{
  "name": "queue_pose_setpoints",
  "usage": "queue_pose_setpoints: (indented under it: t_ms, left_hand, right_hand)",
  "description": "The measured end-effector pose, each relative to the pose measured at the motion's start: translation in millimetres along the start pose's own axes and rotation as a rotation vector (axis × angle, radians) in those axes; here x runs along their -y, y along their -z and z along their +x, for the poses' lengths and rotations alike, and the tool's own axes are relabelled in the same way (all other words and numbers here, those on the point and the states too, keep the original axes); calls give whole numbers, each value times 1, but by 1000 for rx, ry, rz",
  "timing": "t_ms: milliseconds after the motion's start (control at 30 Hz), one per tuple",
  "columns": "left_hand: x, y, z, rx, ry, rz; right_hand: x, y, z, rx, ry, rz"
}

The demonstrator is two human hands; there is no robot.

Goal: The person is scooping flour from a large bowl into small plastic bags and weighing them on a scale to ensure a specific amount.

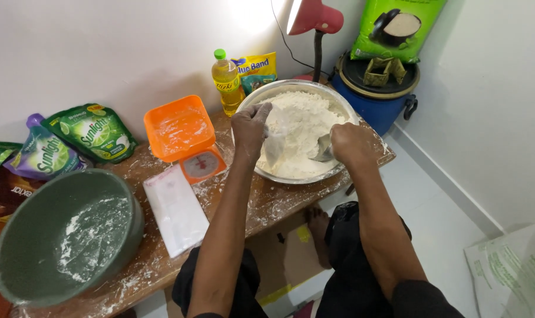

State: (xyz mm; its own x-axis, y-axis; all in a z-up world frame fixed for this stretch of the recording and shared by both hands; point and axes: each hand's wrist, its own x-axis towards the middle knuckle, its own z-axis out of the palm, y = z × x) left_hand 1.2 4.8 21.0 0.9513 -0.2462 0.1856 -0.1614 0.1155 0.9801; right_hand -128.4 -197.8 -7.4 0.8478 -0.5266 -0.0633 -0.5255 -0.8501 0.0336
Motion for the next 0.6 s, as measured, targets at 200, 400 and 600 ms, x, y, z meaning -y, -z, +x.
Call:
queue_pose_setpoints:
  t_ms: [200,400,600]
  left_hand:
    - [-6,-1,-3,62,7,2]
    - [-14,3,3,290,-64,216]
    - [4,-2,22,341,50,687]
  right_hand:
    - [31,57,-44,-256,133,660]
    - [70,50,-28,-139,296,915]
    - [75,15,1,-230,129,1167]
